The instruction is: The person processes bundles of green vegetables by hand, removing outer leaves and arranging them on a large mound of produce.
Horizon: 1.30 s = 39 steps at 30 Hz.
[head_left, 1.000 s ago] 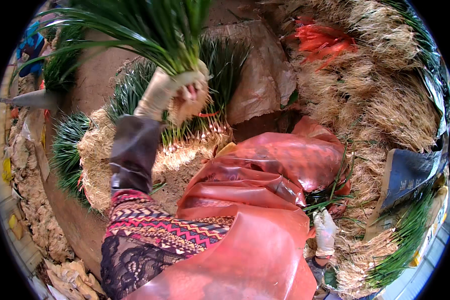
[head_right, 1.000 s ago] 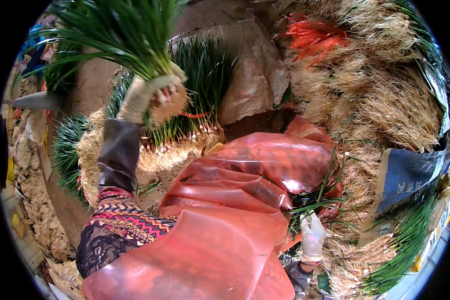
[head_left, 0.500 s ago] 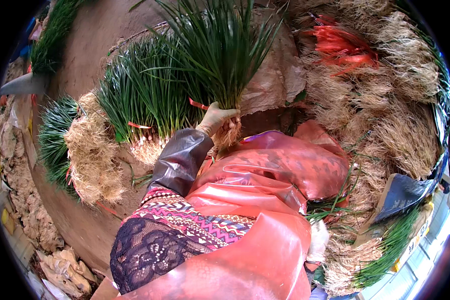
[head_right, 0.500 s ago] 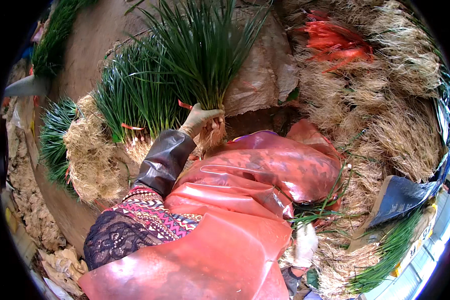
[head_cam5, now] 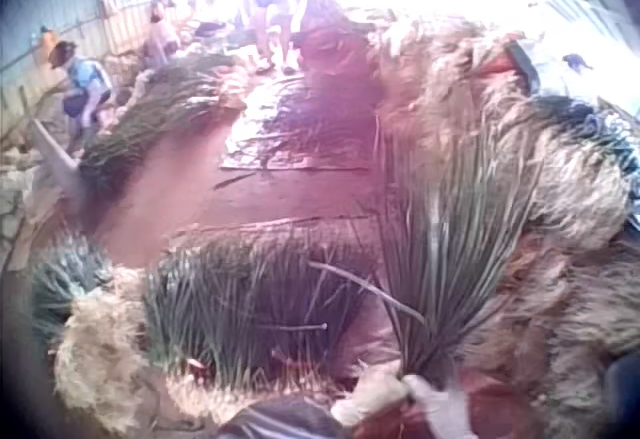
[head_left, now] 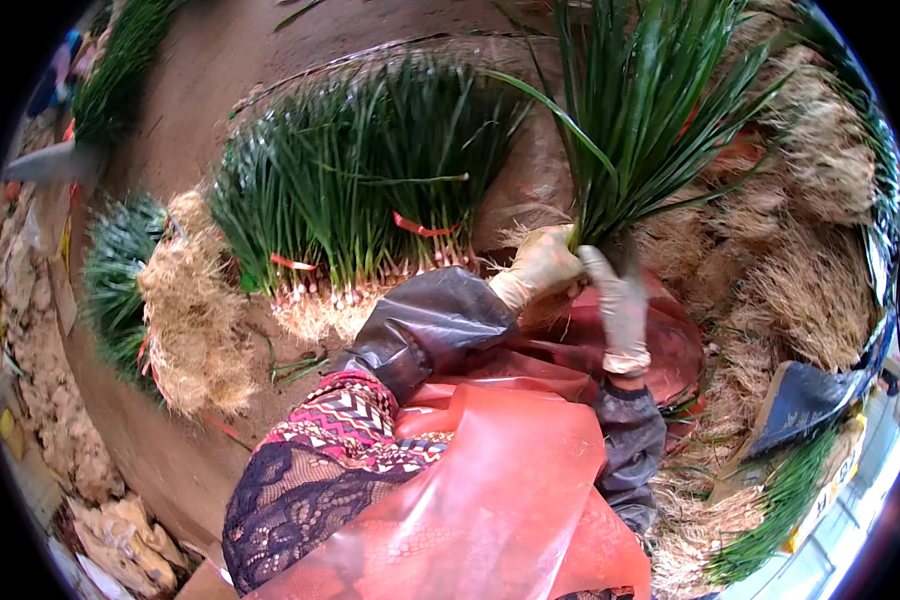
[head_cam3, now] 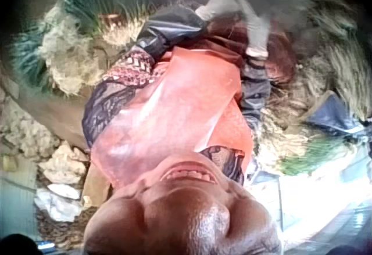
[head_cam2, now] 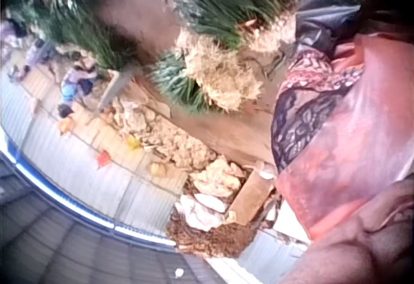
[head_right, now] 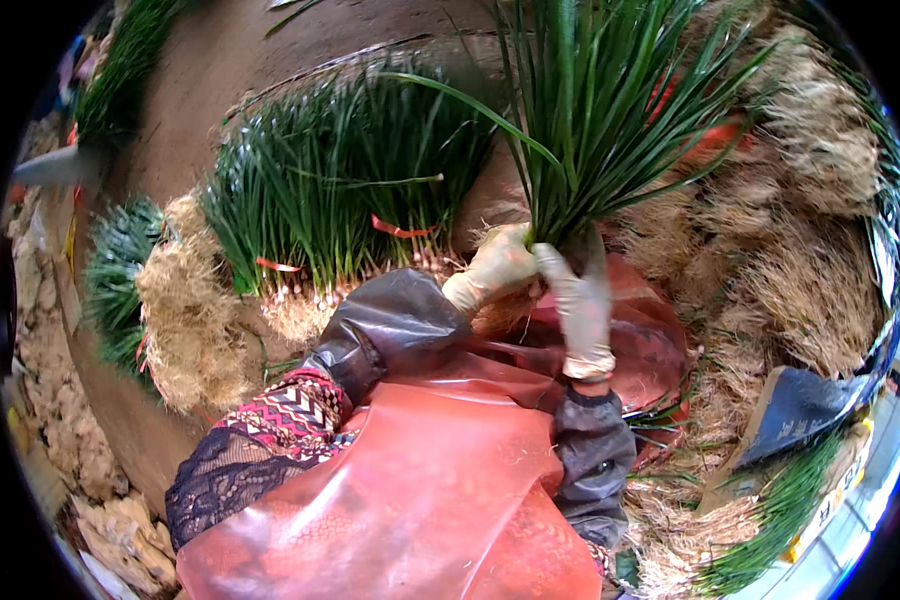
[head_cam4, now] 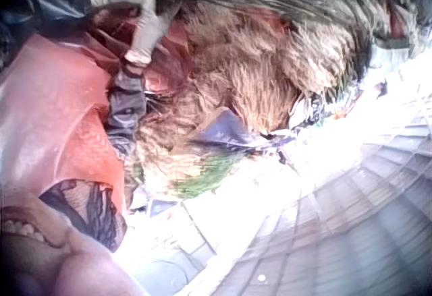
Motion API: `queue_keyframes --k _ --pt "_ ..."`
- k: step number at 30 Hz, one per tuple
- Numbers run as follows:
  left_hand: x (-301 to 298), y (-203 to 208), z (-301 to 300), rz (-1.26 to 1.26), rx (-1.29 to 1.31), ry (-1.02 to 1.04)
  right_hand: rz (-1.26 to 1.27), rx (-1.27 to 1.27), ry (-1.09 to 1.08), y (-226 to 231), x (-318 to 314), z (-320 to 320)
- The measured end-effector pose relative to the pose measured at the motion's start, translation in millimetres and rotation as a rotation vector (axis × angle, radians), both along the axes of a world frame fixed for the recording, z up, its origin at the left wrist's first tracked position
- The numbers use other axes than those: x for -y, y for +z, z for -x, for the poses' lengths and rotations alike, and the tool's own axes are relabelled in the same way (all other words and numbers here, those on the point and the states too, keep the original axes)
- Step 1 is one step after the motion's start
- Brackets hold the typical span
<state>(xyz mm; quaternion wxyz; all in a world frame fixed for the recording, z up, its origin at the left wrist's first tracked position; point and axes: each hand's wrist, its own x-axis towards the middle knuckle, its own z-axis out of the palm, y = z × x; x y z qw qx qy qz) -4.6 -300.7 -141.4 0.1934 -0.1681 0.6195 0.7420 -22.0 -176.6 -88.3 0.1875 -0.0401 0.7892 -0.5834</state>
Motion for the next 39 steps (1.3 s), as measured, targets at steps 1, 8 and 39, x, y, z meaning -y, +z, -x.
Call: queue_keyframes --k 1,8,39 --pt "-7.0 4.3 6.5 0.07 -0.071 -0.056 -0.054 -0.006 -0.122 3.3 -19.8 2.3" --pt "-62.8 30.1 52.3 -0.513 0.007 -0.243 -1.001 -0.495 -0.469 56.7 -151.6 -19.8" --pt "152.9 -119.7 5.2 1.552 -0.285 -0.562 0.166 0.277 -0.357 -61.9 -103.2 59.0"
